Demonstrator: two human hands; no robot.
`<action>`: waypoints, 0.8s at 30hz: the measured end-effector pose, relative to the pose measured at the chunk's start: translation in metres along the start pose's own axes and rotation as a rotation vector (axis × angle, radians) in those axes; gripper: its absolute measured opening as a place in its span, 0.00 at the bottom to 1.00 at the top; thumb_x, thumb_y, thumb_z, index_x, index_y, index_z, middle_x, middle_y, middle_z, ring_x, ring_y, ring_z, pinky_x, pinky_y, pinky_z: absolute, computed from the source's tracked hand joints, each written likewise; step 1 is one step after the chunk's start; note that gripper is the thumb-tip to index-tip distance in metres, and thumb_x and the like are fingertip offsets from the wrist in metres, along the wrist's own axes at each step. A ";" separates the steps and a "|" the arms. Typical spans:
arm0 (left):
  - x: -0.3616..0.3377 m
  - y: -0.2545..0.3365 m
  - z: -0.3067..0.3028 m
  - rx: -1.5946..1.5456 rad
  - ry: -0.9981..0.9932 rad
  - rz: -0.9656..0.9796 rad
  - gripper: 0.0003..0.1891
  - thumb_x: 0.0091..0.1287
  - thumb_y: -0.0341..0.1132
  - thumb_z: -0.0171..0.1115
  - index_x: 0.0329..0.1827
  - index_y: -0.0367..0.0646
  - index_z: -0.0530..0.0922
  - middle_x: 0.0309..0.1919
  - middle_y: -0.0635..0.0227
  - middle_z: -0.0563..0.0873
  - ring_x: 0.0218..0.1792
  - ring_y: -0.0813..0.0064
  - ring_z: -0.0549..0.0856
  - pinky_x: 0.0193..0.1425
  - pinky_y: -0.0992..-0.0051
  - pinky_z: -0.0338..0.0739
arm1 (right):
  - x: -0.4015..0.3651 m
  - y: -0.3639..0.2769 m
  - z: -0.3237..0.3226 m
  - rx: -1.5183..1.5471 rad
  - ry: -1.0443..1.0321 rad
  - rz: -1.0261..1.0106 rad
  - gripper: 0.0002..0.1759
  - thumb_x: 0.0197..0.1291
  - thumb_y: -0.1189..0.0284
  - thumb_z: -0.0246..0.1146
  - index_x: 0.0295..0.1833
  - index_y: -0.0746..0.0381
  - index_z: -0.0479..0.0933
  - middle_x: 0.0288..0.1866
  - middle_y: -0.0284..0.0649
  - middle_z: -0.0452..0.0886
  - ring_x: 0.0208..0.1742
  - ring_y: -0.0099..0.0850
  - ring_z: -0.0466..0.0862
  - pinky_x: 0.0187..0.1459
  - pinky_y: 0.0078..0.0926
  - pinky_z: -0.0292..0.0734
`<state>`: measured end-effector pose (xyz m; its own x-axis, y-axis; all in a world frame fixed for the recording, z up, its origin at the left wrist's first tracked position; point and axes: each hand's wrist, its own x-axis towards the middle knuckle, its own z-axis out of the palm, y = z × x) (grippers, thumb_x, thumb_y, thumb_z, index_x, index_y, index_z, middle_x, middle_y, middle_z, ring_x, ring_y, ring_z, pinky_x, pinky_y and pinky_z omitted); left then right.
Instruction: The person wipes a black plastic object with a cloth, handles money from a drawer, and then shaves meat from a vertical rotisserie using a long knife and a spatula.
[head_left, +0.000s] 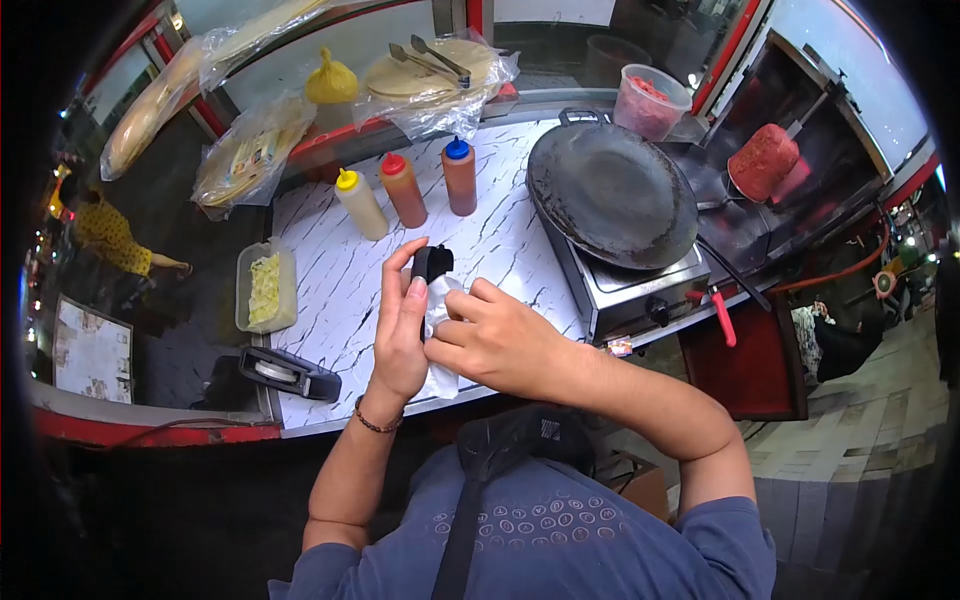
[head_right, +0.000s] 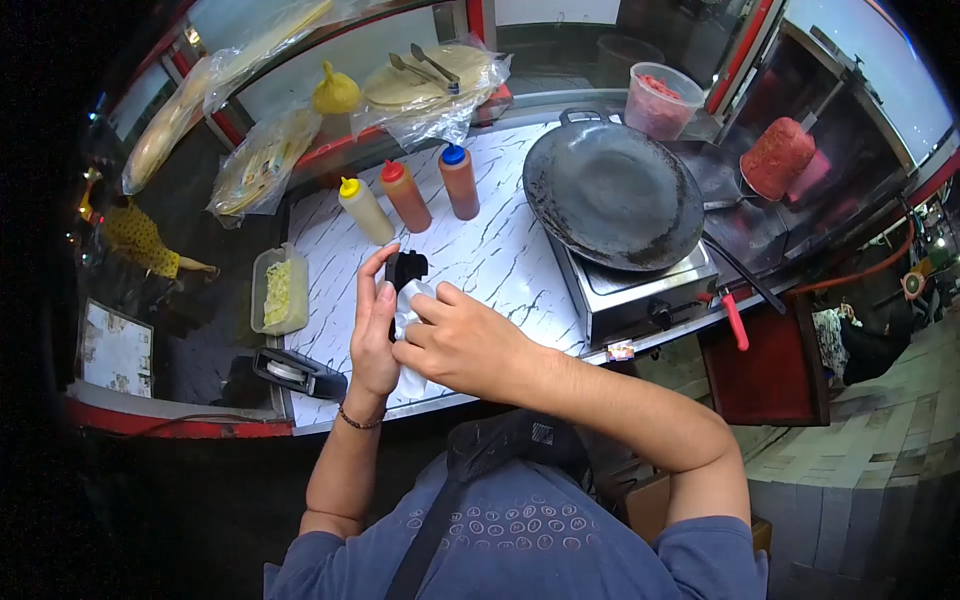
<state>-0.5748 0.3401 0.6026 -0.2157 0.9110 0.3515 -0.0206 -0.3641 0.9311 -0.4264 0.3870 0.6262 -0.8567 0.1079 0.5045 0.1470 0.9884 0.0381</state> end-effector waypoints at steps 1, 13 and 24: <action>0.000 0.003 -0.001 -0.025 -0.046 -0.060 0.22 0.78 0.37 0.40 0.72 0.40 0.63 0.55 0.64 0.73 0.53 0.78 0.71 0.62 0.76 0.64 | -0.001 -0.001 -0.001 -0.074 -0.013 -0.021 0.05 0.52 0.68 0.62 0.32 0.55 0.73 0.29 0.30 0.75 0.40 0.29 0.76 0.39 0.29 0.68; -0.011 -0.012 0.002 -0.007 -0.180 -0.218 0.23 0.77 0.38 0.41 0.71 0.38 0.63 0.57 0.62 0.74 0.56 0.78 0.73 0.66 0.77 0.63 | -0.012 -0.001 -0.021 -0.203 -0.171 0.077 0.05 0.54 0.70 0.61 0.35 0.59 0.76 0.31 0.34 0.81 0.43 0.32 0.78 0.44 0.32 0.69; 0.001 -0.003 0.005 -0.286 -0.022 0.087 0.28 0.77 0.44 0.41 0.75 0.38 0.56 0.63 0.54 0.72 0.54 0.72 0.80 0.61 0.72 0.74 | -0.003 -0.012 -0.016 0.015 0.281 0.193 0.07 0.50 0.71 0.62 0.36 0.59 0.76 0.34 0.34 0.78 0.41 0.34 0.78 0.40 0.32 0.70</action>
<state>-0.5696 0.3431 0.6003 -0.2072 0.8769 0.4338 -0.2780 -0.4779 0.8333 -0.4175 0.3731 0.6378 -0.6438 0.2615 0.7191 0.2841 0.9543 -0.0927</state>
